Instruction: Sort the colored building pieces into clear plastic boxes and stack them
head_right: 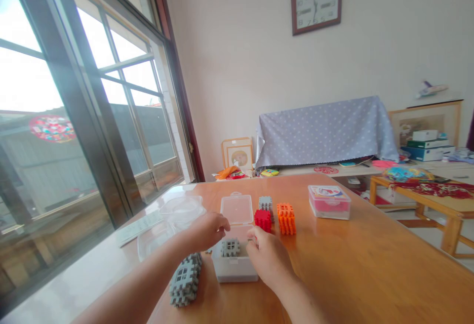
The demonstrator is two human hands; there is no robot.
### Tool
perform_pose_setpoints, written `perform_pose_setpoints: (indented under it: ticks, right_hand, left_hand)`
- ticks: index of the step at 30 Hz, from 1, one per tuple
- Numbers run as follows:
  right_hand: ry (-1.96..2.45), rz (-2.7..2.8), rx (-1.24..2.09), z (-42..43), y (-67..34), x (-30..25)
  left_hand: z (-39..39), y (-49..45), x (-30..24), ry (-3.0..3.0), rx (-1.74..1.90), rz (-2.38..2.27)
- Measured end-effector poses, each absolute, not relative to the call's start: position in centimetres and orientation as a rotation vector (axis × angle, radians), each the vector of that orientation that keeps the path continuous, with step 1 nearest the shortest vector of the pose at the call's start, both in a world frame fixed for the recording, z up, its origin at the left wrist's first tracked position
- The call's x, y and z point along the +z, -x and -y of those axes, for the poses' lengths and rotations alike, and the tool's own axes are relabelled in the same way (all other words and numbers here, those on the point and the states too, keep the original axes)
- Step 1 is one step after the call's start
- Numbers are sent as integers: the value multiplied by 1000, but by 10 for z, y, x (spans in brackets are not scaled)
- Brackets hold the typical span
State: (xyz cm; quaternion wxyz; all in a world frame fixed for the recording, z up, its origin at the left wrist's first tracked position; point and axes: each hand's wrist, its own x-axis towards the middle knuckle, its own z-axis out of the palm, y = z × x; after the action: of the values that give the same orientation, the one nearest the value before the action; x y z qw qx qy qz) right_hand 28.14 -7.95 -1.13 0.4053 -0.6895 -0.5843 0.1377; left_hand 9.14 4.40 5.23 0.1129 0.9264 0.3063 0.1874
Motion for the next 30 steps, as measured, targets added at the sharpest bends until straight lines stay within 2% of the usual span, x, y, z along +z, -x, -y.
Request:
perform_pose_setpoints:
  ticks: [5, 11, 18, 20, 25, 30]
  right_hand:
    - [1710, 1481, 331, 79, -281, -14]
    - [1649, 1515, 360, 79, -282, -13]
    - [1664, 1527, 356, 78, -286, -10]
    - [1689, 1522, 331, 77, -288, -11]
    - [1708, 1533, 303, 76, -290, -14]
    - [1708, 1522, 307, 78, -290, -14]
  left_hand:
    - [-34, -98, 59, -2821, 623, -784]
    - [-27, -121, 55, -2897, 379, -650]
    - [-20, -144, 61, -3090, -440, -775]
    - [-18, -143, 64, -3122, -533, -776]
    - [-14, -134, 67, -3101, -462, -786]
    - [-21, -119, 77, -2764, -149, -717]
